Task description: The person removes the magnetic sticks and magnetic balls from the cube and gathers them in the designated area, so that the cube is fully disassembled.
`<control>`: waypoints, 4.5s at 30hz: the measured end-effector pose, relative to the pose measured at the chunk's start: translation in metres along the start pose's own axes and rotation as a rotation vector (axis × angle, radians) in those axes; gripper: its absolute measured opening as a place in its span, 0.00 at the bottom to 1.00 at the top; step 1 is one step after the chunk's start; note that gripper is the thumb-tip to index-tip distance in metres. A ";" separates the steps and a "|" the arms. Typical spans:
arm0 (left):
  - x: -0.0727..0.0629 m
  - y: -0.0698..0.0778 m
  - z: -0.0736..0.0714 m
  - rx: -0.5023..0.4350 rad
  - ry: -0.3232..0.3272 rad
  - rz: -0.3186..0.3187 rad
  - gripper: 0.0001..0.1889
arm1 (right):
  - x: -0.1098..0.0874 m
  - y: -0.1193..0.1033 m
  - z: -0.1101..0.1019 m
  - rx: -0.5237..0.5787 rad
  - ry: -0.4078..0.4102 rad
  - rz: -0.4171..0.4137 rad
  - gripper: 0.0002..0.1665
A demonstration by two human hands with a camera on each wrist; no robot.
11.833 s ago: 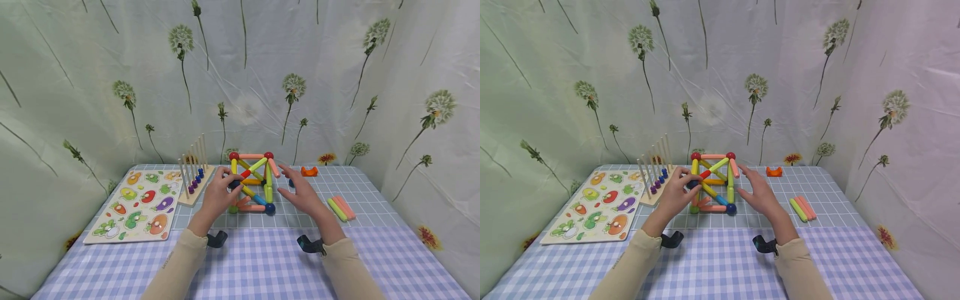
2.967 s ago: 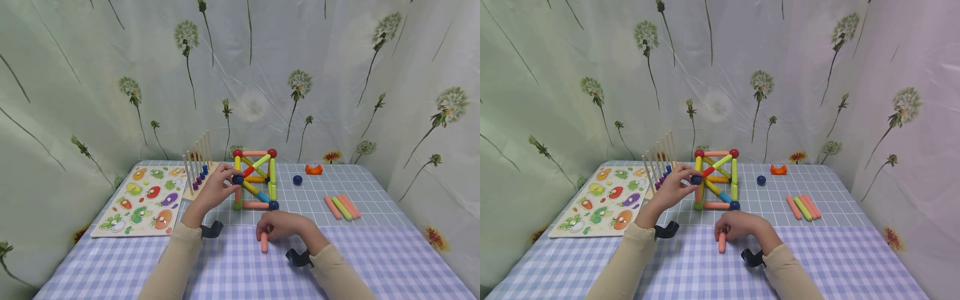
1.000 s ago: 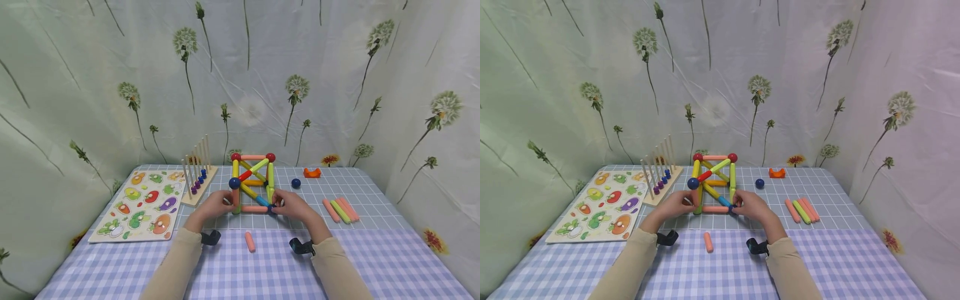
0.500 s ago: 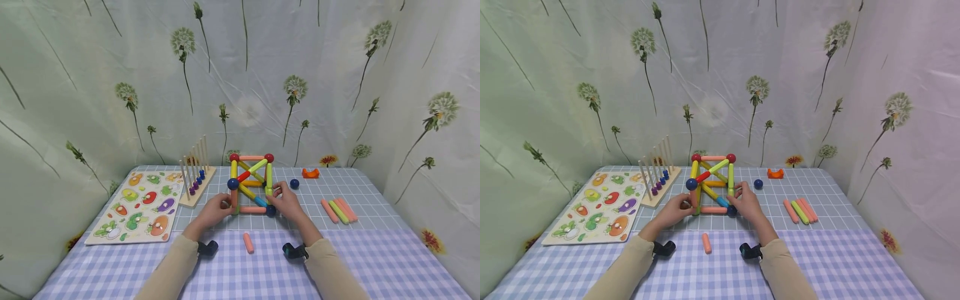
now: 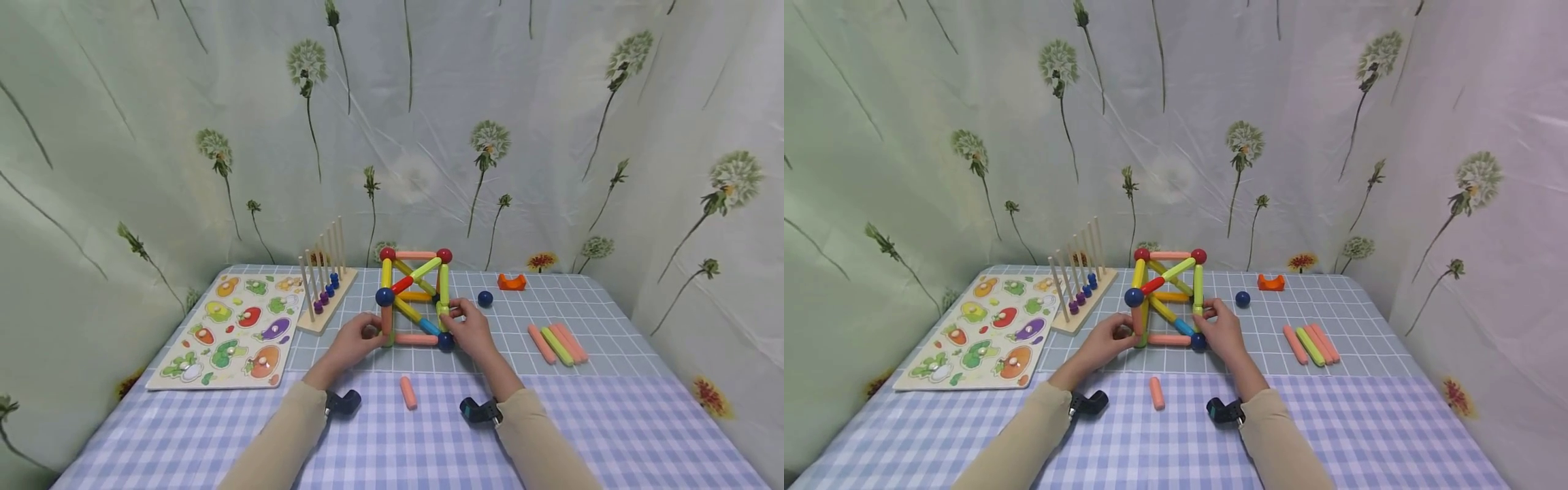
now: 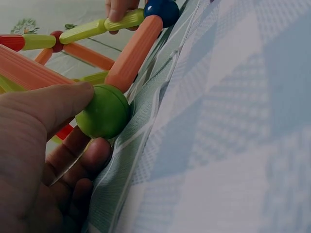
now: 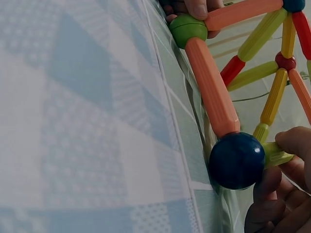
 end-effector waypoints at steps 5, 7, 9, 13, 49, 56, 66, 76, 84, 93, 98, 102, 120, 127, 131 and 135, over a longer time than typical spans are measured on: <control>0.000 0.000 0.000 -0.009 -0.006 -0.004 0.13 | 0.001 0.003 -0.002 -0.014 -0.011 0.004 0.21; 0.001 -0.001 0.000 -0.007 -0.006 -0.006 0.13 | 0.002 0.003 -0.004 -0.027 -0.022 0.010 0.23; 0.002 -0.001 0.001 -0.003 -0.006 -0.012 0.13 | 0.003 0.005 -0.006 -0.044 -0.041 0.009 0.24; 0.002 -0.002 0.001 -0.004 -0.006 -0.021 0.13 | 0.003 0.006 -0.012 -0.077 -0.105 0.000 0.21; 0.004 0.002 0.000 0.003 -0.008 -0.017 0.14 | -0.018 -0.040 -0.015 -0.147 -0.774 -0.232 0.09; 0.003 -0.001 0.001 0.015 -0.011 -0.027 0.15 | -0.036 -0.043 0.013 -0.174 -0.945 -0.231 0.05; 0.001 -0.001 0.000 0.008 0.001 -0.004 0.14 | -0.043 -0.041 0.027 -0.206 -0.943 -0.204 0.02; 0.002 -0.005 0.002 -0.002 -0.002 0.010 0.14 | -0.053 -0.042 0.032 -0.036 -0.986 -0.066 0.08; 0.001 -0.005 0.002 0.012 -0.005 -0.007 0.14 | -0.057 -0.042 0.036 0.033 -1.036 -0.076 0.12; 0.001 -0.005 0.001 0.016 -0.006 -0.001 0.14 | -0.056 -0.042 0.039 0.004 -1.028 -0.107 0.11; 0.001 -0.003 0.001 0.024 0.000 0.010 0.14 | -0.050 -0.043 0.034 -0.020 -0.936 -0.105 0.09; 0.001 -0.003 0.001 0.024 0.002 0.009 0.14 | -0.039 -0.044 0.026 -0.069 -0.761 -0.142 0.09; -0.001 -0.003 0.001 0.031 0.000 -0.021 0.15 | -0.004 -0.022 -0.012 0.114 0.096 0.052 0.23; 0.000 -0.002 0.002 0.036 0.006 -0.006 0.14 | -0.001 -0.013 -0.006 0.272 -0.049 0.114 0.39; 0.000 -0.002 0.002 0.036 0.011 0.000 0.14 | 0.000 -0.013 -0.003 0.358 -0.122 0.092 0.41; 0.000 -0.003 0.002 0.034 0.009 -0.006 0.14 | 0.001 -0.013 -0.003 0.380 -0.126 0.089 0.40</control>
Point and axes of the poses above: each hand's wrist, its own x-axis towards the middle knuckle, its own z-axis out of the palm, y = z × x, the point moved 4 cm from there along x, towards the middle knuckle, and after that the axes turned 11 degrees about -z, right-handed, at the moved point
